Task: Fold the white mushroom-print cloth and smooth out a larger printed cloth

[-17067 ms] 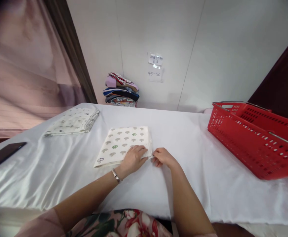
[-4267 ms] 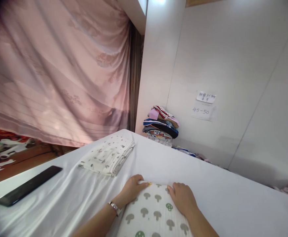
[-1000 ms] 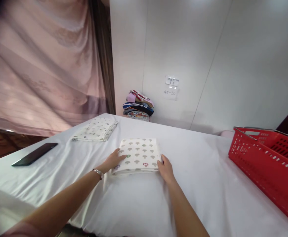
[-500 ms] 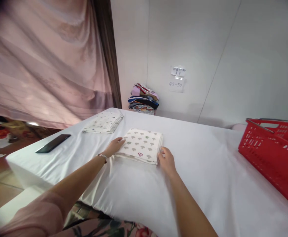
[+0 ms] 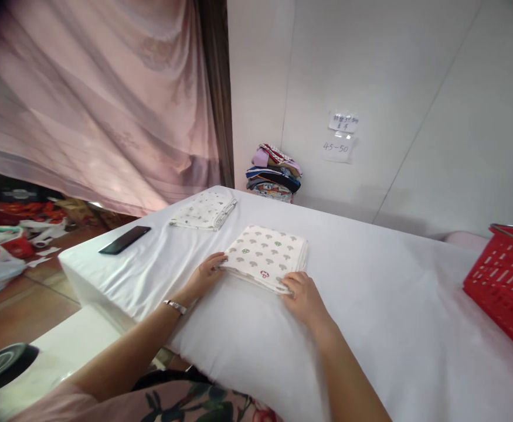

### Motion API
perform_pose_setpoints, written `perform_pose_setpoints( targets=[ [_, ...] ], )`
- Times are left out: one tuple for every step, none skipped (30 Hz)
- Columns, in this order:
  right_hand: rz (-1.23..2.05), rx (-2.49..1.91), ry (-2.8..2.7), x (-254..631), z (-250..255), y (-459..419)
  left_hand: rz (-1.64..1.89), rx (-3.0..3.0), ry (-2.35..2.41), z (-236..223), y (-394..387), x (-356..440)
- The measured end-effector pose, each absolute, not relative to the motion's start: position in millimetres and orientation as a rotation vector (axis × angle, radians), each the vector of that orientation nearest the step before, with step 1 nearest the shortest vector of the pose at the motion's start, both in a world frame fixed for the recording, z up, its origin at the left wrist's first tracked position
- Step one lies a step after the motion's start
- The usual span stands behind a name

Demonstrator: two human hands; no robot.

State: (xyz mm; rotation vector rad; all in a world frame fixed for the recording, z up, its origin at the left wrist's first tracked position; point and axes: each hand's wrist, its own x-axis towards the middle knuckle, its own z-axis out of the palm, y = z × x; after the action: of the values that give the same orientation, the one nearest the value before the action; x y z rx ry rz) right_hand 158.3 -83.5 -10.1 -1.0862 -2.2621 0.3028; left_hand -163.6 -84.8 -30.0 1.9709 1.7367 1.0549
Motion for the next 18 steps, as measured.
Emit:
perform_pose_setpoints(
  targets=[
    [0.278, -1.089, -2.291, 158, -10, -84, 1.052, 1.967, 1.757, -29, -84, -163],
    [0.257, -1.093, -2.312, 158, -10, -84, 1.044, 1.965, 1.778, -29, -83, -161],
    [0.239, -1.096, -2.326, 158, -10, -84, 1.034, 1.965, 1.799, -28, -82, -160],
    [0.225, -1.098, -2.333, 158, -10, -84, 1.021, 1.968, 1.815, -27, -81, -159],
    [0.214, -1.098, -2.334, 158, -11, -84, 1.009, 1.972, 1.825, -26, -80, -158],
    [0.21, -1.097, -2.332, 158, -11, -84, 0.999, 1.97, 1.83, -25, -80, -157],
    [0.212, -1.096, -2.329, 158, -12, -83, 0.99, 1.963, 1.83, -24, -80, -157],
    [0.22, -1.092, -2.328, 159, -13, -83, 0.982, 1.955, 1.826, -24, -80, -157],
    [0.232, -1.088, -2.328, 159, -13, -82, 0.973, 1.948, 1.823, -24, -80, -157],
    [0.245, -1.084, -2.325, 159, -14, -81, 0.96, 1.946, 1.823, -24, -81, -157],
    [0.258, -1.081, -2.323, 160, -15, -80, 0.947, 1.95, 1.829, -25, -81, -156],
    [0.266, -1.078, -2.32, 160, -17, -79, 0.935, 1.961, 1.84, -25, -82, -156],
    [0.267, -1.076, -2.316, 161, -18, -78, 0.926, 1.977, 1.853, -25, -82, -155],
    [0.263, -1.075, -2.312, 161, -19, -77, 0.923, 1.992, 1.867, -25, -82, -154],
    [0.256, -1.076, -2.309, 162, -20, -76, 0.924, 2.007, 1.879, -25, -81, -153],
    [0.248, -1.076, -2.308, 162, -21, -76, 0.928, 2.017, 1.888, -25, -81, -152],
    [0.242, -1.075, -2.308, 162, -21, -76, 0.93, 2.02, 1.892, -25, -80, -151],
    [0.239, -1.075, -2.308, 162, -21, -76, 0.932, 2.016, 1.894, -25, -79, -151]
  ],
)
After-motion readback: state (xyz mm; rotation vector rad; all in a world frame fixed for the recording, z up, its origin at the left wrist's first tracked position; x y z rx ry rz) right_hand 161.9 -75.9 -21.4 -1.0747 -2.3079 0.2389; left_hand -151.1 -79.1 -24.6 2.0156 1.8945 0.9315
